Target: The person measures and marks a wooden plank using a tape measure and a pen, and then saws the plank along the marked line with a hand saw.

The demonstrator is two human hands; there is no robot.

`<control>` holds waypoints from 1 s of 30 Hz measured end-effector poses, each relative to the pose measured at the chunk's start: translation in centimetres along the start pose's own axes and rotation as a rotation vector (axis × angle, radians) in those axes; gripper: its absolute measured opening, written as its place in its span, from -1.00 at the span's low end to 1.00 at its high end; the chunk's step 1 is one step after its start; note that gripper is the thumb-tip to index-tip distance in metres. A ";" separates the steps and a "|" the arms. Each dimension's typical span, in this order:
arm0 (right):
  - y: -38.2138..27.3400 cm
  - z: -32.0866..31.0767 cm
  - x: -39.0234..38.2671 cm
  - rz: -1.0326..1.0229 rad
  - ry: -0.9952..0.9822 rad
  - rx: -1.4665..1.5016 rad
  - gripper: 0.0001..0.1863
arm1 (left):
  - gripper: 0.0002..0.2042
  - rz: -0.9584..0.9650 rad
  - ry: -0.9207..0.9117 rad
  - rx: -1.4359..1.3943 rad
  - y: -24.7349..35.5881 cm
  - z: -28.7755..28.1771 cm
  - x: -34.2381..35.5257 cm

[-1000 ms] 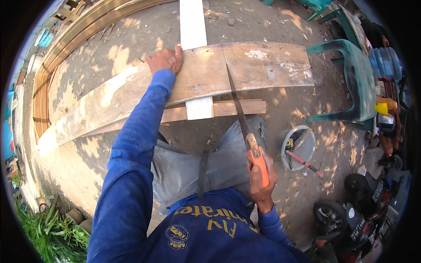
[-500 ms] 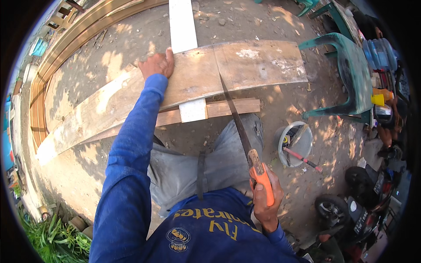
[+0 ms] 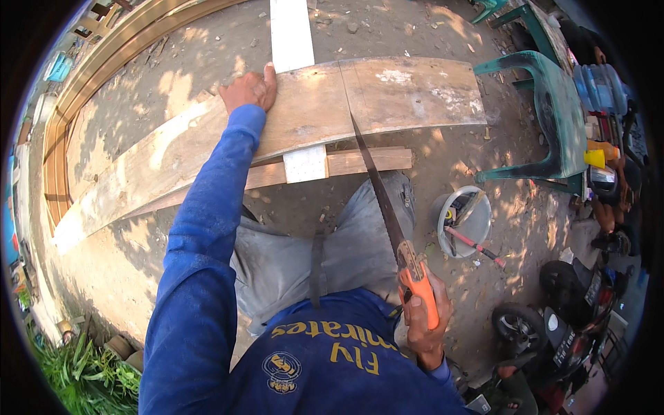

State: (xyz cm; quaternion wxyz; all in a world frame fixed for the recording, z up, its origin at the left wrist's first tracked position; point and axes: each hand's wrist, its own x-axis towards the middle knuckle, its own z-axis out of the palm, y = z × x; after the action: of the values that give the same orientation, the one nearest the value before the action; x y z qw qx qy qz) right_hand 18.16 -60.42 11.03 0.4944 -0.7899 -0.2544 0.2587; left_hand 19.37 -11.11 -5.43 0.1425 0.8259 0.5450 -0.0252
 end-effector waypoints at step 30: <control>4.5 8.9 15.1 -0.195 0.184 0.168 -0.52 | -0.22 -0.032 0.116 0.075 0.0 1.3 0.5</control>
State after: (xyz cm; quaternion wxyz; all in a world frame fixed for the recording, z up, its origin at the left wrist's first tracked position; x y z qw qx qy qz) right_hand 24.09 -46.46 1.23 0.6027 -0.7376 -0.2611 0.1565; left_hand 19.75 -11.05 -6.75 0.0794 0.8219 0.5641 -0.0001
